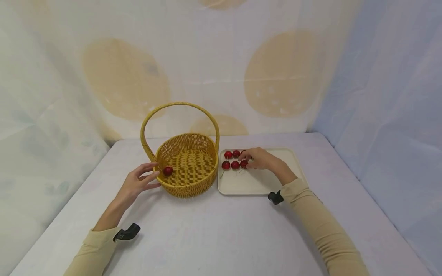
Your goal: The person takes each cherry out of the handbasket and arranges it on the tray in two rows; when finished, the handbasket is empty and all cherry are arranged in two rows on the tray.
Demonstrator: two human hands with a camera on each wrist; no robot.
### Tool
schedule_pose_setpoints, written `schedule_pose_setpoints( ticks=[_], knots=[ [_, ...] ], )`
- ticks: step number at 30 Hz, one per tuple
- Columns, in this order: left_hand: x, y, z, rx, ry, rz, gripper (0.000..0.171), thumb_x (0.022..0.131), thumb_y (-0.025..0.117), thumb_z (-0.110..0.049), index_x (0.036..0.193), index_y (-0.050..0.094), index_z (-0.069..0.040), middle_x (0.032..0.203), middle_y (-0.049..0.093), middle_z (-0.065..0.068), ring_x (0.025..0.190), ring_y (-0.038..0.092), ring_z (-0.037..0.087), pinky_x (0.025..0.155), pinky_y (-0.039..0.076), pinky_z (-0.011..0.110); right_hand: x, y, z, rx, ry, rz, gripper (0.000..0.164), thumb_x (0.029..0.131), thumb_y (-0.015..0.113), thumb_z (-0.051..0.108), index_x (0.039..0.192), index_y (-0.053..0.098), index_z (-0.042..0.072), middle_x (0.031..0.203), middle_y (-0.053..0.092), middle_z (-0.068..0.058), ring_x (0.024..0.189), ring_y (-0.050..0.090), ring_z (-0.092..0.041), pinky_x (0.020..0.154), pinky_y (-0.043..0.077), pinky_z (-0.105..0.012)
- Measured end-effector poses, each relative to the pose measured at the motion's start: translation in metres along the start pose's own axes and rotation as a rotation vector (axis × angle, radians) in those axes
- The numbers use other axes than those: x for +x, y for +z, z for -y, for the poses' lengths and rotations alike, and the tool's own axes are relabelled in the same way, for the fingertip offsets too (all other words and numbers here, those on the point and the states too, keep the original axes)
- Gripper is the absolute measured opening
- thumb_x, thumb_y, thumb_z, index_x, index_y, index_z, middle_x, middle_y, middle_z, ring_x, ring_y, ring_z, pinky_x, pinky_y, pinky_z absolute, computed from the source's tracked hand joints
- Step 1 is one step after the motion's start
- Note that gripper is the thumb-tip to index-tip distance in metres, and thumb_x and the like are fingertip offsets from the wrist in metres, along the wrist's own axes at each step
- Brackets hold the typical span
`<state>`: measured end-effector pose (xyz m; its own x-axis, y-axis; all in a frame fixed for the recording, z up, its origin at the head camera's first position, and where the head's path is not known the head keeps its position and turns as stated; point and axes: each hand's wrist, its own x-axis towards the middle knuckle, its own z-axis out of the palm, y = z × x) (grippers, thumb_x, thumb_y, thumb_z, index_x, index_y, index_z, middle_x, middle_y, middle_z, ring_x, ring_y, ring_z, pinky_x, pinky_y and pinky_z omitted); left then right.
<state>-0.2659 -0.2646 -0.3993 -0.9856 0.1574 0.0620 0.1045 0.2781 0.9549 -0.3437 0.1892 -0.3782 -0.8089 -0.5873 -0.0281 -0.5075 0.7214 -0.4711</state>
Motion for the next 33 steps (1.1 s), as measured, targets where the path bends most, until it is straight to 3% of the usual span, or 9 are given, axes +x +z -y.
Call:
schedule_pose_setpoints(
  ticks=[13, 20, 27, 33],
  knots=[
    [0.0, -0.001, -0.002, 0.015, 0.002, -0.001, 0.068, 0.092, 0.068, -0.039, 0.146, 0.041, -0.008, 0.147, 0.039, 0.019, 0.13, 0.052, 0.04, 0.089, 0.059, 0.049, 0.002, -0.012, 0.011, -0.02, 0.005, -0.008, 0.032, 0.092, 0.064, 0.005, 0.124, 0.064, 0.006, 0.106, 0.065, -0.017, 0.067, 0.063, -0.019, 0.056, 0.054, -0.025],
    [0.0, 0.0, -0.005, 0.012, -0.005, -0.008, 0.066, 0.092, 0.068, -0.039, 0.145, 0.042, -0.009, 0.147, 0.039, 0.019, 0.13, 0.051, 0.041, 0.09, 0.058, 0.051, 0.003, -0.02, 0.031, -0.073, -0.056, -0.077, 0.029, 0.092, 0.067, 0.01, 0.121, 0.067, 0.006, 0.105, 0.066, -0.016, 0.086, 0.059, -0.024, 0.071, 0.053, -0.032],
    [-0.001, -0.001, -0.003, 0.009, -0.009, -0.013, 0.066, 0.092, 0.068, -0.038, 0.145, 0.042, -0.008, 0.147, 0.039, 0.018, 0.13, 0.051, 0.04, 0.089, 0.059, 0.049, 0.018, -0.02, 0.055, -0.056, -0.096, -0.093, 0.027, 0.093, 0.068, 0.018, 0.12, 0.068, 0.014, 0.105, 0.069, -0.009, 0.091, 0.063, -0.024, 0.077, 0.056, -0.034],
    [0.0, 0.0, 0.0, 0.012, -0.009, -0.007, 0.066, 0.091, 0.068, -0.039, 0.145, 0.043, -0.009, 0.147, 0.04, 0.018, 0.13, 0.052, 0.039, 0.09, 0.059, 0.049, 0.034, -0.014, 0.075, -0.061, -0.159, -0.076, 0.028, 0.095, 0.065, 0.02, 0.121, 0.067, 0.01, 0.101, 0.071, -0.005, 0.09, 0.066, -0.022, 0.082, 0.058, -0.037]
  ],
)
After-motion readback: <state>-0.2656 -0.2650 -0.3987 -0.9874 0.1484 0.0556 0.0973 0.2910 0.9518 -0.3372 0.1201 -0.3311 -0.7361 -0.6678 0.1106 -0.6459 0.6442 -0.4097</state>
